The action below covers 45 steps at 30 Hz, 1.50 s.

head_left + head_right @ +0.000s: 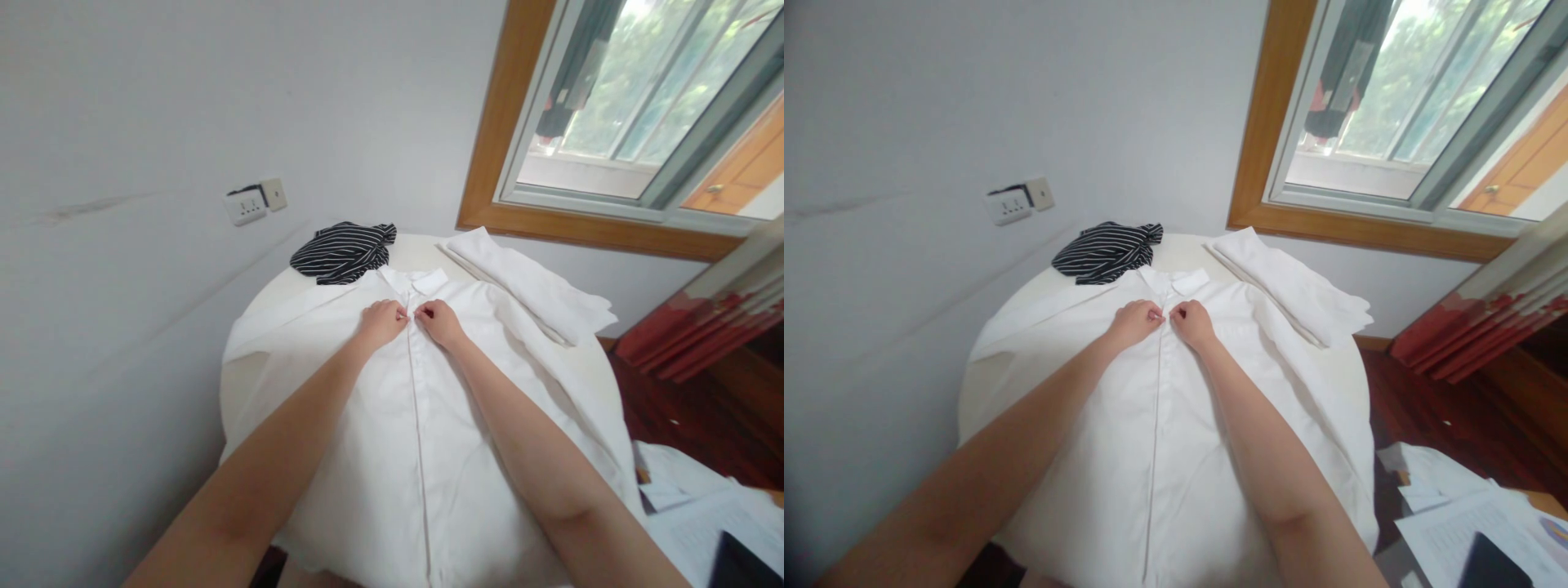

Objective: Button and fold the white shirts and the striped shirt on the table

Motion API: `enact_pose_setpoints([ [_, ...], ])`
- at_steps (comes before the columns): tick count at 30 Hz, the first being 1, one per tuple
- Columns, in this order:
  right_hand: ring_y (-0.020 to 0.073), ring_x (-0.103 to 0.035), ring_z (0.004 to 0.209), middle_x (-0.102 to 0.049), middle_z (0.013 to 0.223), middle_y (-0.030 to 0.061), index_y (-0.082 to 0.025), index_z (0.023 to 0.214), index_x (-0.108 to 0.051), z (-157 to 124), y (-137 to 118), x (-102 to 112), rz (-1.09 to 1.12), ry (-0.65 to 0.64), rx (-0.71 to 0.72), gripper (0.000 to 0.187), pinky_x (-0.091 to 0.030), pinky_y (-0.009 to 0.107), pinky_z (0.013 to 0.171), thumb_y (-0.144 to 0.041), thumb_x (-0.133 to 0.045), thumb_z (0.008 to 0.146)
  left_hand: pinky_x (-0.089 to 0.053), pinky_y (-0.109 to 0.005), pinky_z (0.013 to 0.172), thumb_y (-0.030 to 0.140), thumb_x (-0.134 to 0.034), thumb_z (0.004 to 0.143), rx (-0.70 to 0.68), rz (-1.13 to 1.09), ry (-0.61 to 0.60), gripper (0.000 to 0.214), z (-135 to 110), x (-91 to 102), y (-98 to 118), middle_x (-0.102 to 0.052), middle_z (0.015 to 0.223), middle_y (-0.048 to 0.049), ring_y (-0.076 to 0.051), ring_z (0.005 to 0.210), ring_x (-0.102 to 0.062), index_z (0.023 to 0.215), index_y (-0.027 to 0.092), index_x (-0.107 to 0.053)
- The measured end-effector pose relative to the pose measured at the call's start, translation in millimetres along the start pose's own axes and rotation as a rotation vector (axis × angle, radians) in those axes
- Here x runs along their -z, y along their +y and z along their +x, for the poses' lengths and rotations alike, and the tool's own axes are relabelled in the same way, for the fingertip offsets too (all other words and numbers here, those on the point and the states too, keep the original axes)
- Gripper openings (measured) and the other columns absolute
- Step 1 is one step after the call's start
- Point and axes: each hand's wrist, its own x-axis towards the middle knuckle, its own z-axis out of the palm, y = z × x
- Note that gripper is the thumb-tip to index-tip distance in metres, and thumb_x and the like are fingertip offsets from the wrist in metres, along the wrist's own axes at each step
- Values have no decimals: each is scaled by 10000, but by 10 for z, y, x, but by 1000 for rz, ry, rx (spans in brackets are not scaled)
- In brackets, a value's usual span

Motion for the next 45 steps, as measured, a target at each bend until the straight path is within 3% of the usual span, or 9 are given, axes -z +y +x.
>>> enact_pose_setpoints([
  [4, 126, -537, 670, -658, 762, 34, -141, 871, -718, -139, -68, 160, 32, -65, -11, 126, -377, 221, 654, -152, -618, 796, -470, -300, 829, 358, -586, 837, -27, -26, -46, 221, -155, 54, -1, -686, 1027, -75, -216, 967, -627, 973, 200, -660],
  [11, 106, -498, 589, -614, 640, -9, -171, 741, -699, -728, -282, 333, 77, -250, 78, 106, -336, 210, 568, -180, -607, 795, -485, -243, 773, 275, -556, 831, -129, -166, -224, 187, -694, 189, 76, -720, 930, -44, -181, 859, -656, 875, 214, -727],
  [14, 119, -523, 605, -623, 660, 13, -165, 753, -700, -957, -396, 349, 73, -218, 71, 118, -364, 221, 592, -238, -625, 808, -484, -240, 780, 232, -560, 824, -129, -158, -164, 178, -848, 178, 145, -713, 939, -50, -177, 872, -652, 889, 207, -724],
  [18, 145, -552, 709, -622, 838, 73, -127, 879, -691, -1137, -474, 295, 8, -62, 48, 218, -423, 246, 704, -291, -725, 739, -472, -266, 830, 215, -552, 827, -87, -113, -48, 180, -965, 90, 193, -680, 979, -67, -187, 907, -629, 926, 192, -701],
  [23, 162, -553, 808, -582, 881, 50, -142, 992, -613, -1203, -492, 228, -29, 21, 33, 325, -435, 263, 763, -297, -721, 727, -418, -327, 934, 164, -522, 830, -140, -52, 72, 225, -1066, -11, 200, -640, 1010, -70, -199, 969, -574, 1001, 193, -665],
  [32, 192, -543, 846, -569, 902, 63, -171, 928, -576, -1249, -583, 240, -155, 33, 3, 232, -422, 291, 770, -296, -653, 749, -401, -337, 931, 137, -505, 836, -191, -52, 80, 263, -1102, -17, 256, -611, 1008, -69, -211, 978, -526, 1033, 207, -663],
  [38, 141, -526, 744, -555, 850, 46, -142, 847, -609, -1224, -501, 273, -13, 17, -38, 134, -429, 245, 706, -204, -627, 729, -410, -347, 914, 111, -511, 823, -231, -94, 114, 290, -1106, -46, 245, -609, 984, -65, -210, 960, -532, 1047, 214, -665],
  [45, 109, -538, 627, -608, 701, 16, -124, 717, -661, -1185, -403, 370, 151, -27, -84, 71, -397, 208, 627, -159, -599, 714, -423, -348, 893, 205, -536, 872, -236, -76, 134, 146, -1121, -34, 254, -605, 950, -72, -210, 941, -540, 970, 187, -643],
])
